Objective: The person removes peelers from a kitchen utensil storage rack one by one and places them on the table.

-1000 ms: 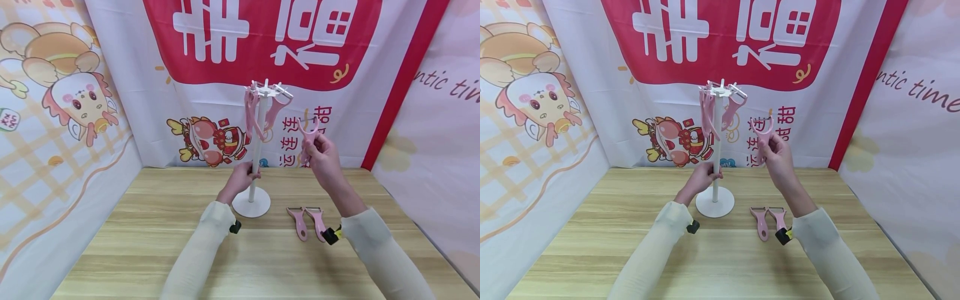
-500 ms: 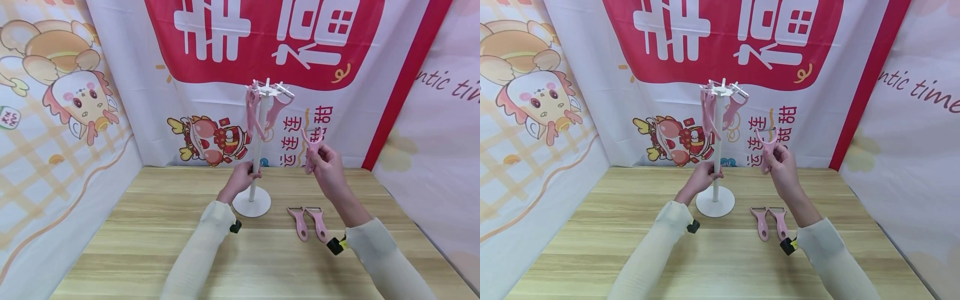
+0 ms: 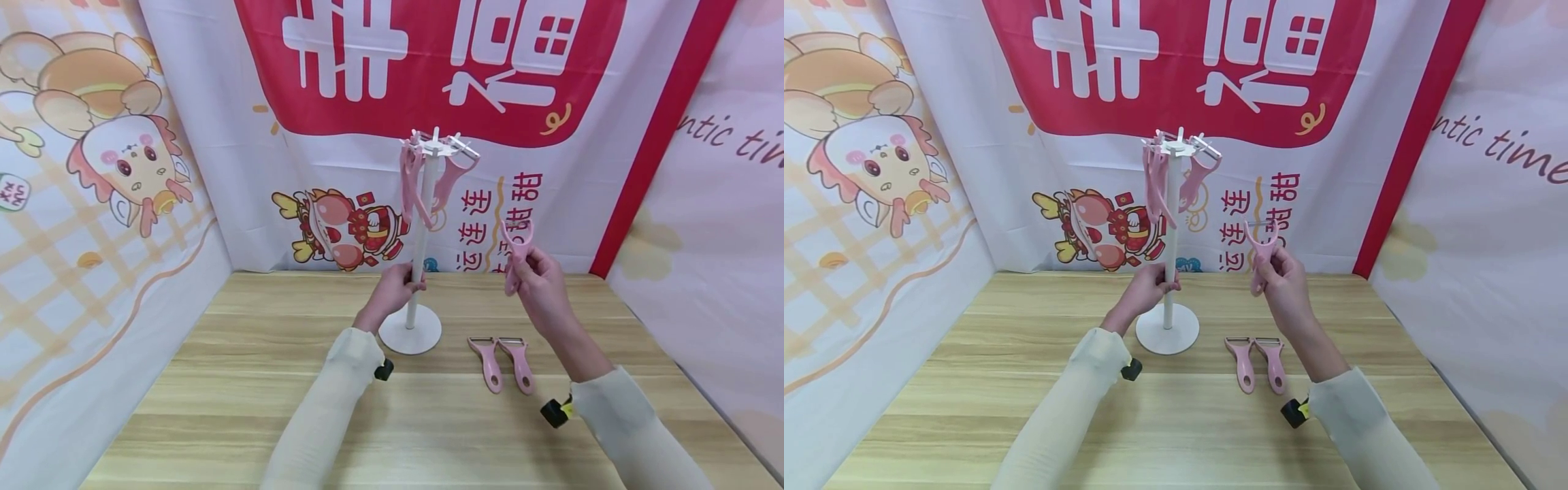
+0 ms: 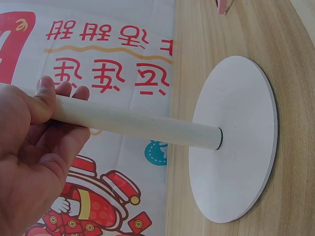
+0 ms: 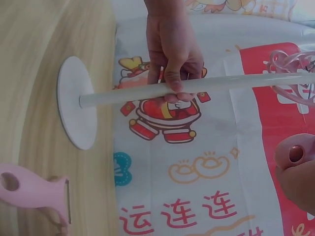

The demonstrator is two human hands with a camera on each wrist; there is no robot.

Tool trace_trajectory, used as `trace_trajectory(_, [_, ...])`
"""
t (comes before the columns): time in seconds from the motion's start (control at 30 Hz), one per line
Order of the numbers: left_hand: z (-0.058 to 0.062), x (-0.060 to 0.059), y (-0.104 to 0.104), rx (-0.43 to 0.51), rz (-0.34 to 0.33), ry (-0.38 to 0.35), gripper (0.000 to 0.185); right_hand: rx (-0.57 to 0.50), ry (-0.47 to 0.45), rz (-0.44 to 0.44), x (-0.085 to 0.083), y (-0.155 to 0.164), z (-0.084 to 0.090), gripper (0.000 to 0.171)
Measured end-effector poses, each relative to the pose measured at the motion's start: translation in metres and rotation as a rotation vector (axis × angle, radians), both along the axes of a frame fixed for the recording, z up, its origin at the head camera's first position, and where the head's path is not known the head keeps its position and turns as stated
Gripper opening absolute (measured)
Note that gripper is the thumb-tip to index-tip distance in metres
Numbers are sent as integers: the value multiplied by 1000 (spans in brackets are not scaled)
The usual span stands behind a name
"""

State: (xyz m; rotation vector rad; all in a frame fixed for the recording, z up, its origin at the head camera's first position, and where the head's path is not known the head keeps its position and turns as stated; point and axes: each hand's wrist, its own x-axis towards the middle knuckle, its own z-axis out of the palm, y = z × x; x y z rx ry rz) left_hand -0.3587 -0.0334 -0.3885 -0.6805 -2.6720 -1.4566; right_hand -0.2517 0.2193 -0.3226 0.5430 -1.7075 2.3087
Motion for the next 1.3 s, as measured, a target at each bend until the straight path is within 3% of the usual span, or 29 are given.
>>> trace_trajectory(1.3, [1, 0, -1, 4, -6, -7, 3, 70, -172, -24, 15, 24, -38, 15])
